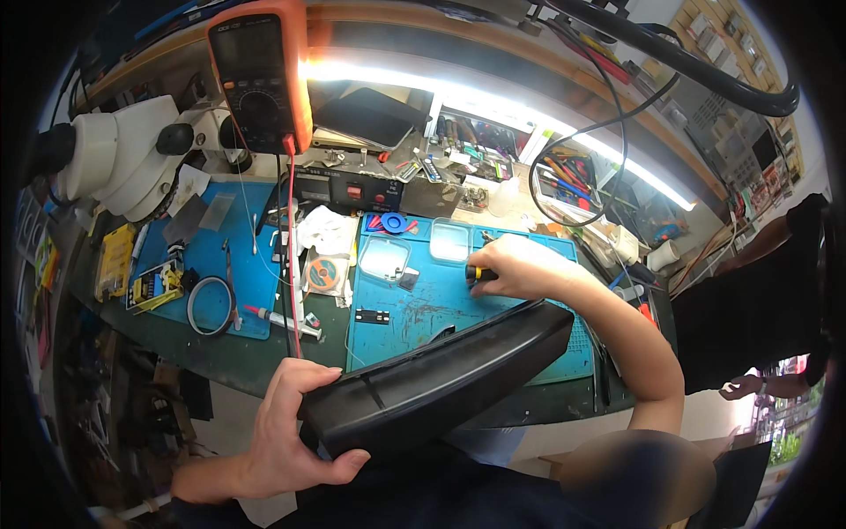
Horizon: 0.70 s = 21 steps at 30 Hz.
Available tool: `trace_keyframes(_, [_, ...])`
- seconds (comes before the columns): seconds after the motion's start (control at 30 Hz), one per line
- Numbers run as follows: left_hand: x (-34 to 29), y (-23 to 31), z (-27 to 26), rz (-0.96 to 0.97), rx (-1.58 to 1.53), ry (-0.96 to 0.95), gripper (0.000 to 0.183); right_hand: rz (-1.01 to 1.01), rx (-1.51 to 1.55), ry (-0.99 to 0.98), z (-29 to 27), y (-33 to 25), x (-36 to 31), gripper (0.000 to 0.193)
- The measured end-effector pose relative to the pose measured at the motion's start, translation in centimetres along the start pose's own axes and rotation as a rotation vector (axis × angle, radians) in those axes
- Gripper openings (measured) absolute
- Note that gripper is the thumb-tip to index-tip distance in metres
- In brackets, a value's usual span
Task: The person uses a yellow-handled screwdriver to remove multiple screws from the casing of a black rectangular electronic device. They systematically unscrew fasteners from the sides and ends of the device, placing the removed screws into a small container on the workbench. The person rotates the device to access different screw locations throughout the process.
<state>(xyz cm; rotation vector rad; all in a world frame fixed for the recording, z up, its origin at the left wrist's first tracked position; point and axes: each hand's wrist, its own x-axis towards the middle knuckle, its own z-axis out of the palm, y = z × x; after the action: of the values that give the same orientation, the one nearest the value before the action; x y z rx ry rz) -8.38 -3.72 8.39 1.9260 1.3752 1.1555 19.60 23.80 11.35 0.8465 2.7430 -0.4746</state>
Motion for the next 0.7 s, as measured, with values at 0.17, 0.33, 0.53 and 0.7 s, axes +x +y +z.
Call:
trace_keyframes(0.17, [0.3, 0.4, -0.2, -0.009, -0.004, -0.013, 0.083, 0.004, 0.021, 0.016, 1.4, 1.2, 0.3, 0.029])
trace_keyframes(0.33, [0.3, 0.6, -0.3, -0.033, -0.011, -0.013, 0.081, 0.023, -0.003, 0.026, 1.2, 0.7, 0.2, 0.029])
trace_keyframes(0.53, [1.3, 1.1, -0.4, -0.149, -0.076, -0.014, 0.077, 0.055, 0.01, 0.215, 0.2, 1.4, -1.5, 0.028])
trace_keyframes(0.7, [3.5, 2.6, -1.4, -0.373, -0.229, 0.021, 0.065, 0.179, 0.423, 0.525, -2.2, -0.1, -7.7, 0.016])
